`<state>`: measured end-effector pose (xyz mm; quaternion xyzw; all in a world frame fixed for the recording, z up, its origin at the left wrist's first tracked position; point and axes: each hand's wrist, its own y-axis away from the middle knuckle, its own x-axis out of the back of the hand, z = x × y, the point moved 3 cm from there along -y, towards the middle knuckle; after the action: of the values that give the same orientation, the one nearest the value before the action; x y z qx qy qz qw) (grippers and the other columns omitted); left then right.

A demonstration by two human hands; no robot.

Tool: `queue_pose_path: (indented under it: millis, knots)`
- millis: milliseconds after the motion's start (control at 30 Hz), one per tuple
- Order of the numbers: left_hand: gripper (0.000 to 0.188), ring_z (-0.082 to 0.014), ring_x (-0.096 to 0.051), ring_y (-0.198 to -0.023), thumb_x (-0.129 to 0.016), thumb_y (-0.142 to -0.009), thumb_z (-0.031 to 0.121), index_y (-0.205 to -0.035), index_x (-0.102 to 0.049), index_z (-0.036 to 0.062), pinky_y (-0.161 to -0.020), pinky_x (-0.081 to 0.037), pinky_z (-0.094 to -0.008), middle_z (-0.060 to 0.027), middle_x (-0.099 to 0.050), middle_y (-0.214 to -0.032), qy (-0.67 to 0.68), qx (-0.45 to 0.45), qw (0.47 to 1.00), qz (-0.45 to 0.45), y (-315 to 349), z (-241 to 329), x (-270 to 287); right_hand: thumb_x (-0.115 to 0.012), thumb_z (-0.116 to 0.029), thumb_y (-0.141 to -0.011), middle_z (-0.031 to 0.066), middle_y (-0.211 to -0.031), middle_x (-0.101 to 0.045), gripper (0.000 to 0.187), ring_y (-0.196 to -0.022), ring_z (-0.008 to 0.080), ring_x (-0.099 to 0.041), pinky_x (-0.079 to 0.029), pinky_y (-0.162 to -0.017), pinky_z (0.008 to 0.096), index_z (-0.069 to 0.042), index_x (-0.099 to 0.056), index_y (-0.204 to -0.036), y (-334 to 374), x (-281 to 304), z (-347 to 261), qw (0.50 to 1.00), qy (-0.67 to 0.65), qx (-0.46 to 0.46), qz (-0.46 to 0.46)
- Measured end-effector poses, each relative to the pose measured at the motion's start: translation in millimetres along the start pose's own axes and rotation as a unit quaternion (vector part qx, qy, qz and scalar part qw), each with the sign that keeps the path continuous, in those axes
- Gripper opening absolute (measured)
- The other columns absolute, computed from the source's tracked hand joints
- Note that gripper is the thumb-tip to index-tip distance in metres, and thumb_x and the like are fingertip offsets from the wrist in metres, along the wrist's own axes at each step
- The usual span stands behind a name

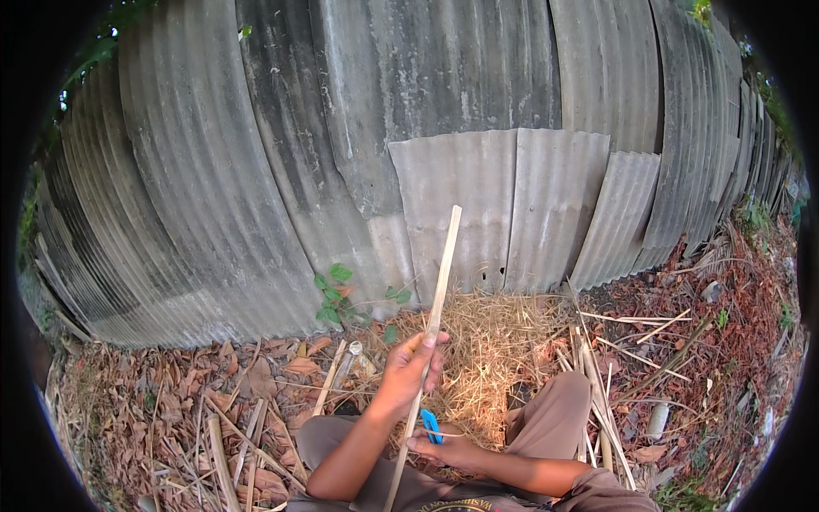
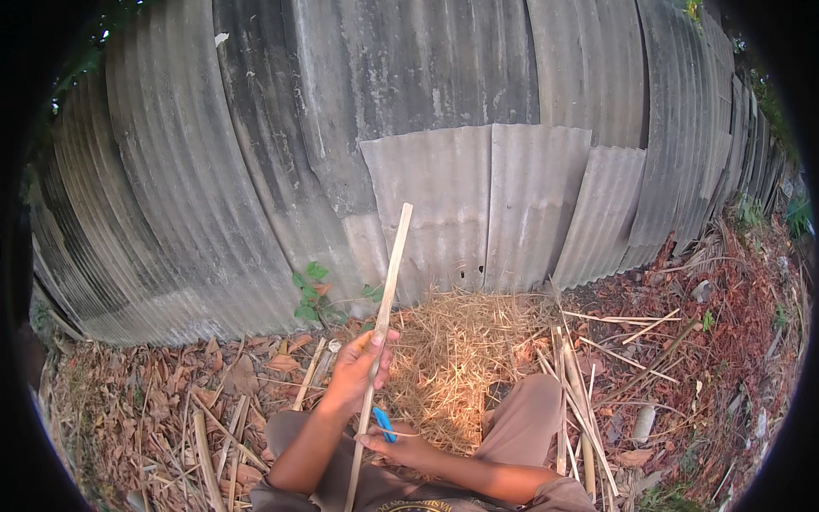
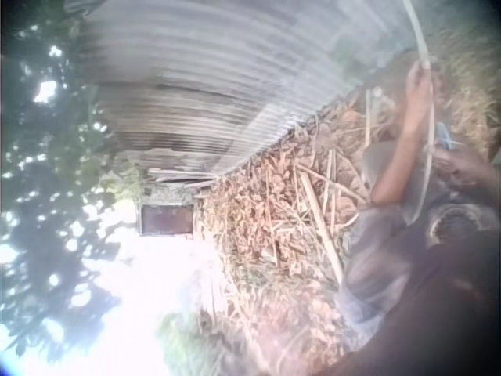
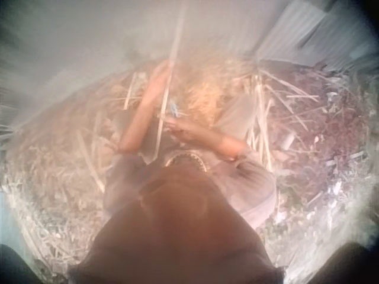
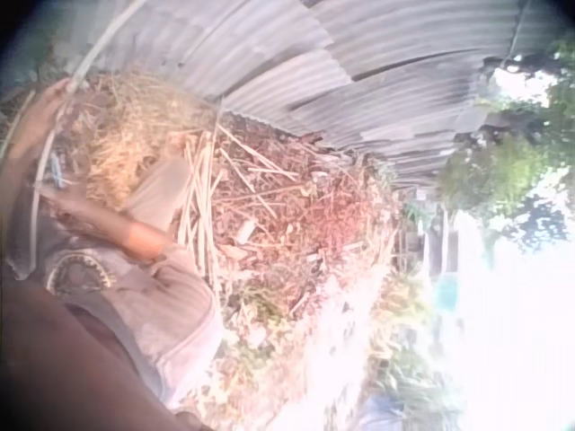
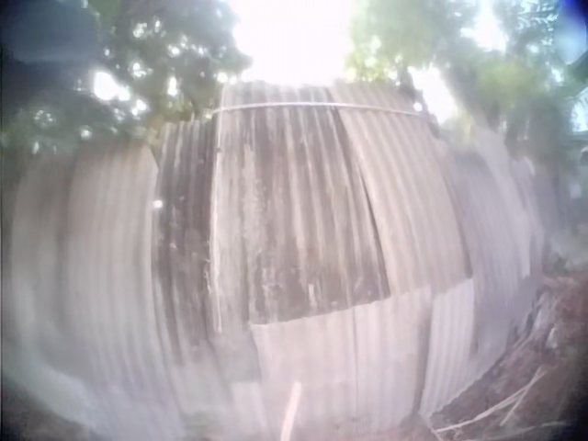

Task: The person sits on the ground and uses a blue utility knife to shave a long bamboo stick. They hold the stick with one hand and scrape the blade along its length to remove the outer layer, creating thin shavings that fall onto the ground.

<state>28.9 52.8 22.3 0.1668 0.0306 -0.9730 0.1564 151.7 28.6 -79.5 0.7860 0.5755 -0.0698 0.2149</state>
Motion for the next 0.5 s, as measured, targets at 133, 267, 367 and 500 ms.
queue_pose_path:
  millis: [133,267,367,500]
  knots:
    - [0.031,-0.0026,-0.039,-0.05,-0.056,-0.095,0.026,-0.117,-0.058,0.0038,-0.046,-0.033,-0.018,0.0037,-0.047,-0.07,-0.006,0.004,0.998,0.063,-6.5,-15.6,7.5,-0.064,-0.043,-0.087,-0.0023,-0.064,-0.049,0.045,-0.052,0.0041,-0.041,-0.031,-0.043,0.0225,-0.008,-0.061,-0.115,0.6,97.0,-16.1,0.96,0.163,-0.149,-0.174]
    - [0.033,-0.0021,-0.039,-0.05,-0.055,-0.096,0.025,-0.121,-0.058,0.0034,-0.045,-0.032,-0.0176,0.0042,-0.048,-0.068,0.01,0.025,0.994,0.102,-10.6,-34.4,28.7,-0.074,-0.048,-0.071,0.0112,-0.087,-0.069,0.05,-0.085,0.026,-0.068,-0.052,-0.068,0.0389,-0.007,-0.066,-0.098,-0.4,196.1,-64.2,0.477,0.85,-0.216,0.061]
    - [0.036,-0.003,-0.04,-0.051,-0.054,-0.096,0.026,-0.124,-0.055,0.0034,-0.046,-0.034,-0.0186,0.0029,-0.049,-0.071,0.018,0.04,0.994,0.099,-2.7,-42.6,50.6,-0.073,-0.05,-0.07,0.0141,-0.074,-0.065,0.047,-0.075,0.0312,-0.067,-0.051,-0.065,0.0418,-0.008,-0.063,-0.09,-10.6,199.6,-133.2,0.507,0.844,-0.139,0.112]
    - [0.038,-0.0036,-0.041,-0.051,-0.052,-0.097,0.027,-0.126,-0.054,0.0027,-0.047,-0.034,-0.019,0.002,-0.049,-0.072,0.04,0.05,0.993,0.096,-1.8,-54.0,61.2,-0.068,-0.056,-0.074,0.0132,-0.057,-0.056,0.051,-0.059,0.0318,-0.062,-0.047,-0.055,0.042,-0.006,-0.059,-0.073,-42.2,144.4,-178.0,0.629,0.74,0.118,0.208]
